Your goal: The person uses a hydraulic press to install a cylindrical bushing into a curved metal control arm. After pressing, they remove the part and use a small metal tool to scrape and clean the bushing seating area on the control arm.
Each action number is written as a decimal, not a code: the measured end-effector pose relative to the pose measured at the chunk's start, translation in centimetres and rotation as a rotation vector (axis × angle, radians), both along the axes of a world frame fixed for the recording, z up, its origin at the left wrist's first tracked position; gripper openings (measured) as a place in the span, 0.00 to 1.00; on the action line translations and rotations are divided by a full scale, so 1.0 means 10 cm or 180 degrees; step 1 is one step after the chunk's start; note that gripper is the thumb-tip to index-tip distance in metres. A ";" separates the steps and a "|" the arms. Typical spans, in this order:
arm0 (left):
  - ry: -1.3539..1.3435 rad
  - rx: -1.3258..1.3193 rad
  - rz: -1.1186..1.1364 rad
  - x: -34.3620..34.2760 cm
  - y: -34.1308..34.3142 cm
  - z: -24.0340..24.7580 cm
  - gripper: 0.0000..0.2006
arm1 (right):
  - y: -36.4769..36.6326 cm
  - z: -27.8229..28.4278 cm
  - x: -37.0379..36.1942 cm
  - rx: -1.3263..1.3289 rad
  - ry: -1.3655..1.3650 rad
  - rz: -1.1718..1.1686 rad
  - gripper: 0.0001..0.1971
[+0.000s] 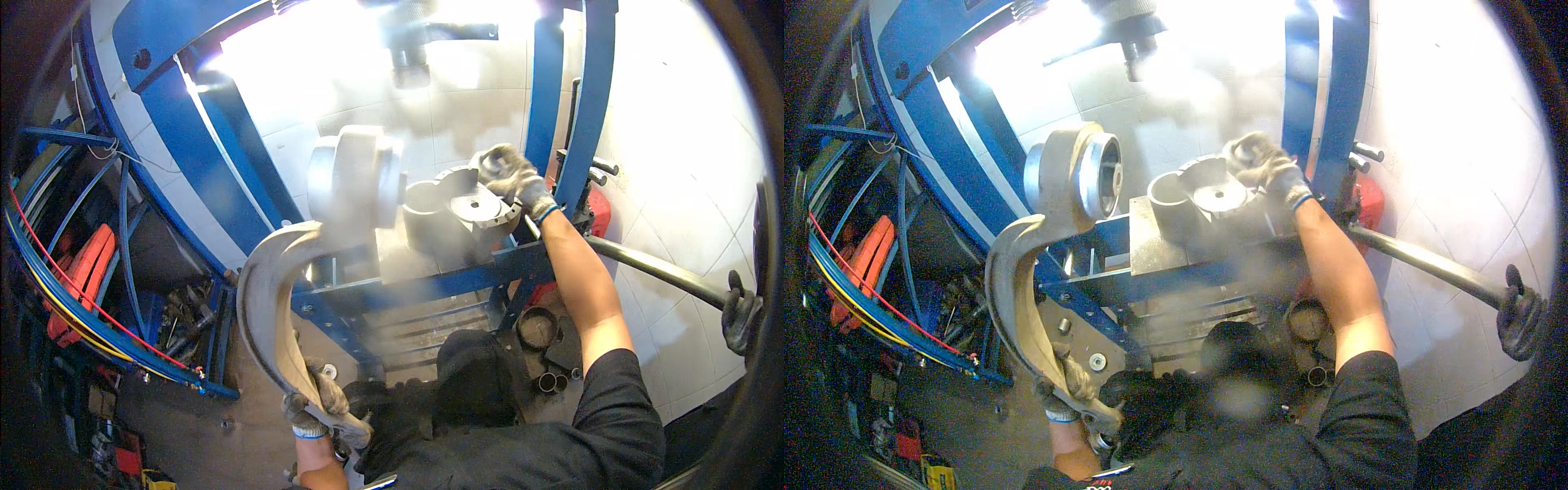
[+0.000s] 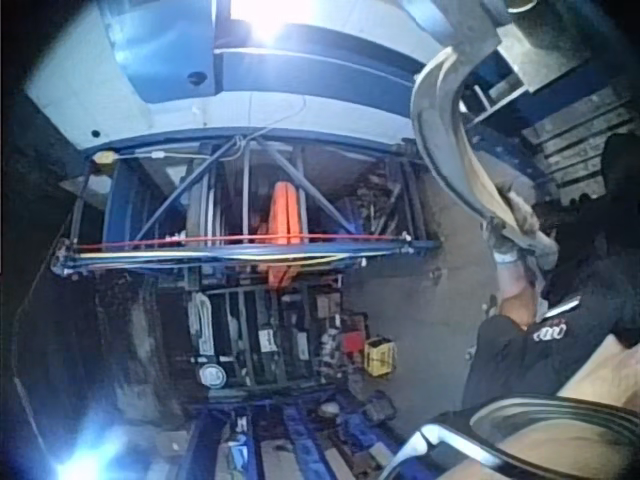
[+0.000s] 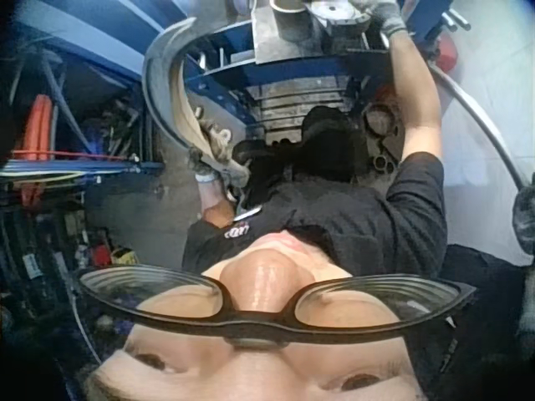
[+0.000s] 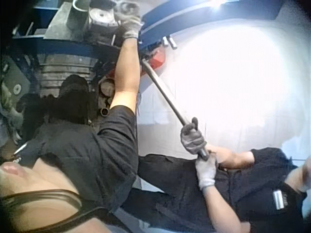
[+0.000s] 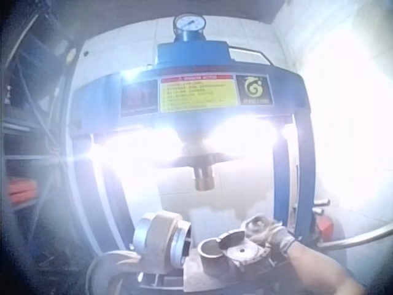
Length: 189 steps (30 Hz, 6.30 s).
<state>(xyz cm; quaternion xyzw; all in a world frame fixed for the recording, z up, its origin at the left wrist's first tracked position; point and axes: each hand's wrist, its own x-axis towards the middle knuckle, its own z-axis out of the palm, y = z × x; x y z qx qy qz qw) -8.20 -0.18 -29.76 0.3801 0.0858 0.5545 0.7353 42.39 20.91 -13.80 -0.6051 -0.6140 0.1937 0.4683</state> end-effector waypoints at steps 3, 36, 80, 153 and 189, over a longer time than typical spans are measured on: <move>-0.0212 0.0055 -0.0597 -0.17 0.02 -0.15 0.35 | -0.38 0.32 -0.06 0.2018 0.0807 0.0464 0.14; 0.0679 -0.0413 0.0472 -0.47 -0.55 -0.07 0.43 | -1.69 0.86 -1.54 0.3426 -0.1006 0.0033 0.36; 0.0801 0.0112 0.0472 -0.68 -1.14 0.35 0.41 | -1.12 0.61 -1.85 0.3265 0.1266 0.1114 0.47; 0.3441 -0.0150 0.2574 0.54 -0.16 2.50 0.30 | -1.05 -0.23 -0.61 -0.0184 -0.1637 -0.0035 0.25; 0.4879 0.0945 0.2014 0.56 0.18 2.95 0.28 | -0.49 1.02 -0.58 0.0414 -0.1191 -0.0018 0.18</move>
